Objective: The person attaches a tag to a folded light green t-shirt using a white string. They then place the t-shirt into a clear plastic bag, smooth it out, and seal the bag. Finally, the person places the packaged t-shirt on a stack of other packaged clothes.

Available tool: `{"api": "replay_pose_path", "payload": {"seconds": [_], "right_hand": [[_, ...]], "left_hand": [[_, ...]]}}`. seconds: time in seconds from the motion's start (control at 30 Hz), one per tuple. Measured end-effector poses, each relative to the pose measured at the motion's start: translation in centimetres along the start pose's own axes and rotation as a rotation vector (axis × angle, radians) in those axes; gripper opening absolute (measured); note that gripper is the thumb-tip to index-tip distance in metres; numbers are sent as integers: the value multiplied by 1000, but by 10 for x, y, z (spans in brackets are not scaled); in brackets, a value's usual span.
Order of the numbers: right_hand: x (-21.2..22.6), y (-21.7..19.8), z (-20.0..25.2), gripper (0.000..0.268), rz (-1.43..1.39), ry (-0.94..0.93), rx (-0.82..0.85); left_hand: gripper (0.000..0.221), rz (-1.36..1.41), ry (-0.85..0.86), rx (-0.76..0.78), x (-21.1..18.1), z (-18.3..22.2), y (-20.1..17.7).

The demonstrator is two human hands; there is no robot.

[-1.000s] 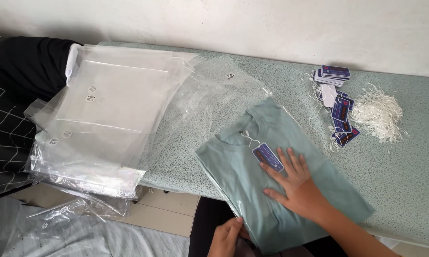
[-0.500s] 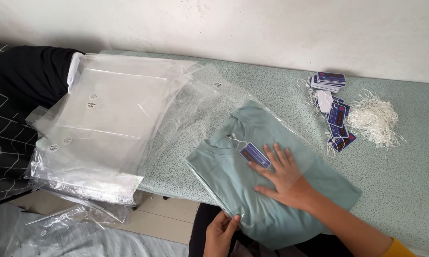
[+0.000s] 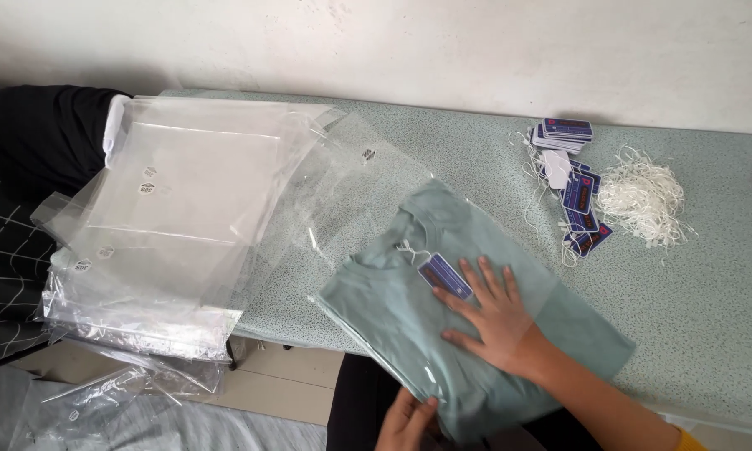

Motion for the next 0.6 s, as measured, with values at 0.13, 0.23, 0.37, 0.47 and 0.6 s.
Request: {"api": "replay_pose_path", "payload": {"seconds": [0.13, 0.23, 0.37, 0.47, 0.6], "right_hand": [[3, -26, 20, 78, -64, -9, -41], [2, -23, 19, 82, -58, -43, -56], [1, -13, 3, 81, -82, -75, -45], [2, -6, -12, 80, -72, -94, -45], [10, -1, -35, 83, 13, -124, -44]], "left_hand": [[46, -34, -146, 19, 72, -14, -46], [69, 216, -130, 66, 71, -15, -43], [82, -124, 12, 262, 35, -14, -16], [69, -137, 8, 175, 24, -14, -5], [62, -237, 43, 112, 14, -8, 2]]}}
Point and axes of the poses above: each hand's wrist, its own z-axis away from the middle knuckle, its own y-axis out of the palm, x = y × z, the point moved 6 cm from there along -z, towards the middle knuckle, and after that the axes turned 7 degrees about z, right-handed, at the moved point
